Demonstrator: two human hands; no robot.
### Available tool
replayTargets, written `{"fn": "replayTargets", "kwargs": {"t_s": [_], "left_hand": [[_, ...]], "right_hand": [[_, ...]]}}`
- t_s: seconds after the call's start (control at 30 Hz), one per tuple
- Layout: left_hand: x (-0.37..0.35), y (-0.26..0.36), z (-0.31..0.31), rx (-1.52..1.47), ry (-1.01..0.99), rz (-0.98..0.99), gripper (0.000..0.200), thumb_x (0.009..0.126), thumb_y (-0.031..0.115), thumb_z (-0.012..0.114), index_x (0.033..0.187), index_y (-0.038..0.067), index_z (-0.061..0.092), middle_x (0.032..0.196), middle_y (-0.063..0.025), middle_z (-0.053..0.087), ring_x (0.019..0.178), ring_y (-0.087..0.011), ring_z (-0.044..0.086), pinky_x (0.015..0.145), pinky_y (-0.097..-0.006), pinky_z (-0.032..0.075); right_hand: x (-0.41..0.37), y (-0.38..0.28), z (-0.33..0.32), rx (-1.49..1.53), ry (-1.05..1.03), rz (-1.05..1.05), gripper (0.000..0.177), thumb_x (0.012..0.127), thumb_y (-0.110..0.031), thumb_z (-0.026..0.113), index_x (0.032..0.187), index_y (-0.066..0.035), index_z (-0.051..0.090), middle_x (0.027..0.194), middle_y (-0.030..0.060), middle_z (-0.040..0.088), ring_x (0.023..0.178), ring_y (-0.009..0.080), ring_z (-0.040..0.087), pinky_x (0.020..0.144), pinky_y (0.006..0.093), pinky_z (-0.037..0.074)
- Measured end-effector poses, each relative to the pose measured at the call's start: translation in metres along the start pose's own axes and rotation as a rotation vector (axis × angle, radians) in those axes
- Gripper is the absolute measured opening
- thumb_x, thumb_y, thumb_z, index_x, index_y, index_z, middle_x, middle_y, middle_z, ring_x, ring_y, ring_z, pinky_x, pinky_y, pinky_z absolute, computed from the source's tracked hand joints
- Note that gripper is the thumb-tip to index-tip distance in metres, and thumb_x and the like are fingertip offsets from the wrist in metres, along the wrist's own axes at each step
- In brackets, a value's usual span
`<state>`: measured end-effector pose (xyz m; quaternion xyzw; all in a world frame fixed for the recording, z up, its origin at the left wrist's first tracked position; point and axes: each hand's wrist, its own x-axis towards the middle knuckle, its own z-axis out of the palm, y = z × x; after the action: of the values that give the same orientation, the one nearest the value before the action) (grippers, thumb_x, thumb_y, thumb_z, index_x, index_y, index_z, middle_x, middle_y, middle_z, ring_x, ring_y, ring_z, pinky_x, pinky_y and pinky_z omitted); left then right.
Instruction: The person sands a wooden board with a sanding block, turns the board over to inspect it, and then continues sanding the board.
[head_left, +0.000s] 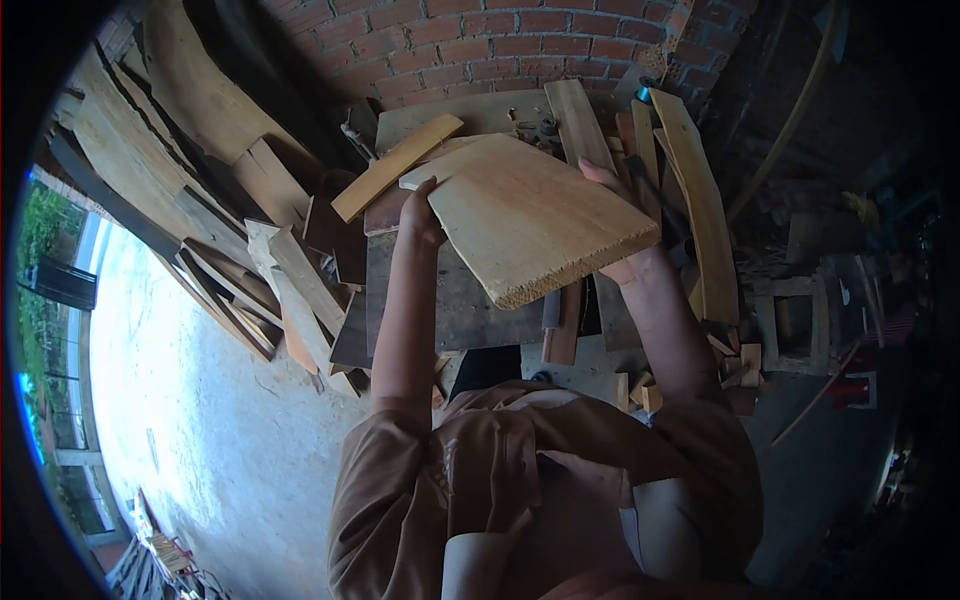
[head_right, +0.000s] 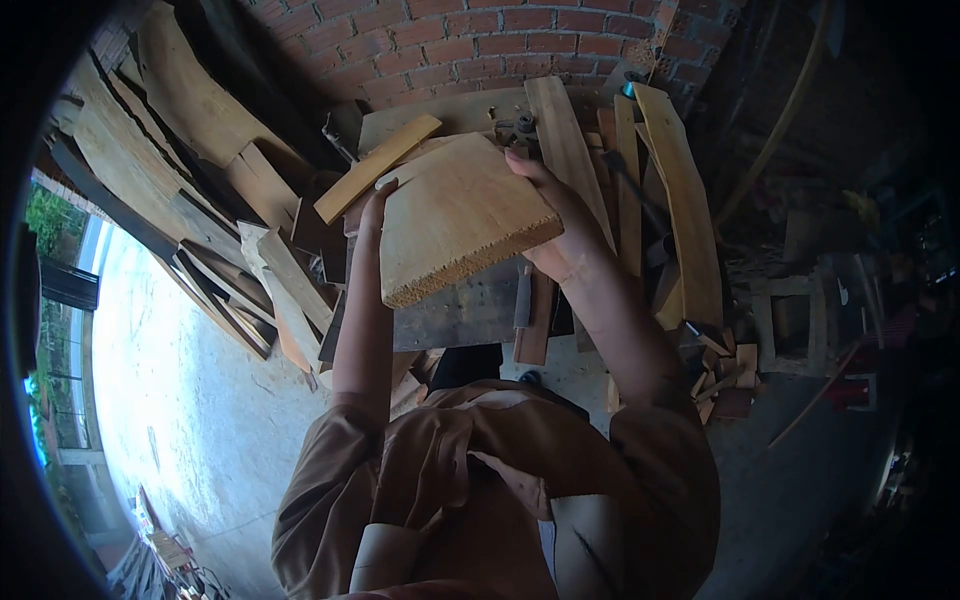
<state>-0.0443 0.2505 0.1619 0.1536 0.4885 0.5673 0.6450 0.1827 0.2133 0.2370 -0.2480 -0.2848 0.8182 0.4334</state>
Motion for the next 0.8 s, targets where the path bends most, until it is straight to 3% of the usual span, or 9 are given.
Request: {"fn": "replayTargets", "kwargs": {"t_s": [0.2, 0.27, 0.33, 0.4, 0.47, 0.63, 0.7, 0.77, 0.8], "left_hand": [[0.016, -0.016, -0.016, -0.046, -0.071, 0.006, 0.044, 0.092, 0.025, 0.031, 0.123, -0.007, 0.035, 0.117, -0.0215, 0.049, 0.108, -0.032, 0.051, 0.091, -0.0424, 0.042], [0.03, -0.031, -0.028, -0.104, -0.141, -0.011, 0.044, 0.092, 0.024, 0.031, 0.124, -0.007, 0.034, 0.118, -0.0221, 0.049, 0.108, -0.033, 0.05, 0.091, -0.0433, 0.042], [0.023, -0.046, -0.023, -0.28, -0.161, -0.065, 0.043, 0.091, 0.02, 0.032, 0.125, -0.007, 0.031, 0.121, -0.0234, 0.046, 0.11, -0.0353, 0.048, 0.092, -0.0455, 0.041], [0.016, -0.066, -0.015, -0.245, -0.128, -0.03, 0.044, 0.09, 0.016, 0.034, 0.126, -0.008, 0.028, 0.123, -0.0246, 0.042, 0.113, -0.0363, 0.045, 0.095, -0.0462, 0.039], [0.026, -0.093, -0.017, -0.249, -0.149, -0.004, 0.044, 0.09, 0.017, 0.034, 0.126, -0.008, 0.028, 0.123, -0.0248, 0.042, 0.114, -0.0349, 0.045, 0.095, -0.0446, 0.039], [0.019, -0.118, -0.01, -0.246, -0.209, -0.023, 0.043, 0.09, 0.013, 0.037, 0.125, -0.01, 0.027, 0.122, -0.0243, 0.043, 0.112, -0.0335, 0.046, 0.095, -0.0419, 0.039], [0.023, -0.118, -0.007, -0.278, -0.215, -0.025, 0.041, 0.089, 0.01, 0.038, 0.124, -0.01, 0.03, 0.119, -0.024, 0.045, 0.109, -0.0331, 0.049, 0.093, -0.0418, 0.042], [0.008, -0.104, 0.005, -0.16, -0.15, 0.036, 0.036, 0.089, 0.009, 0.037, 0.121, -0.009, 0.034, 0.117, -0.0234, 0.047, 0.106, -0.0321, 0.052, 0.089, -0.0413, 0.045], [0.008, -0.102, 0.008, -0.142, -0.122, 0.086, 0.032, 0.088, 0.01, 0.041, 0.115, -0.007, 0.041, 0.105, -0.0203, 0.055, 0.093, -0.0279, 0.058, 0.079, -0.037, 0.049]], "right_hand": [[-0.005, -0.001, -0.006, 0.023, -0.07, 0.069, 0.046, 0.085, -0.032, 0.053, 0.119, -0.002, 0.045, 0.108, 0.0115, 0.054, 0.097, 0.0177, 0.056, 0.084, 0.0303, 0.044], [-0.016, -0.001, -0.01, -0.1, 0.128, 0.163, 0.042, 0.087, -0.028, 0.051, 0.119, -0.003, 0.045, 0.109, 0.0109, 0.055, 0.095, 0.0165, 0.057, 0.084, 0.0291, 0.044], [-0.031, 0.006, -0.033, -0.05, 0.08, 0.215, 0.038, 0.088, -0.026, 0.049, 0.119, -0.003, 0.047, 0.109, 0.0095, 0.055, 0.095, 0.015, 0.057, 0.084, 0.0283, 0.044], [-0.049, 0.018, -0.055, -0.006, 0.032, 0.279, 0.035, 0.089, -0.023, 0.047, 0.118, -0.003, 0.048, 0.108, 0.0082, 0.056, 0.094, 0.0134, 0.057, 0.083, 0.0274, 0.044], [-0.065, 0.027, -0.072, -0.09, 0.235, 0.161, 0.035, 0.091, -0.026, 0.043, 0.118, -0.004, 0.05, 0.109, 0.0075, 0.058, 0.095, 0.0134, 0.058, 0.08, 0.0271, 0.046], [-0.081, 0.041, -0.138, -0.391, 0.276, 0.297, 0.036, 0.092, -0.026, 0.042, 0.12, -0.004, 0.048, 0.11, 0.0055, 0.057, 0.096, 0.0121, 0.057, 0.082, 0.0262, 0.044], [-0.086, 0.048, -0.149, -0.46, 0.284, 0.334, 0.036, 0.093, -0.027, 0.043, 0.119, -0.004, 0.048, 0.11, 0.0045, 0.057, 0.096, 0.0112, 0.056, 0.083, 0.0254, 0.043], [-0.088, 0.058, -0.146, -0.319, 0.274, 0.293, 0.034, 0.093, -0.027, 0.043, 0.118, -0.004, 0.049, 0.109, 0.0044, 0.057, 0.096, 0.0117, 0.056, 0.081, 0.0256, 0.044], [-0.088, 0.062, -0.145, -0.313, 0.29, 0.264, 0.034, 0.093, -0.027, 0.042, 0.116, -0.003, 0.05, 0.107, 0.005, 0.057, 0.096, 0.0114, 0.055, 0.082, 0.026, 0.044]]}}
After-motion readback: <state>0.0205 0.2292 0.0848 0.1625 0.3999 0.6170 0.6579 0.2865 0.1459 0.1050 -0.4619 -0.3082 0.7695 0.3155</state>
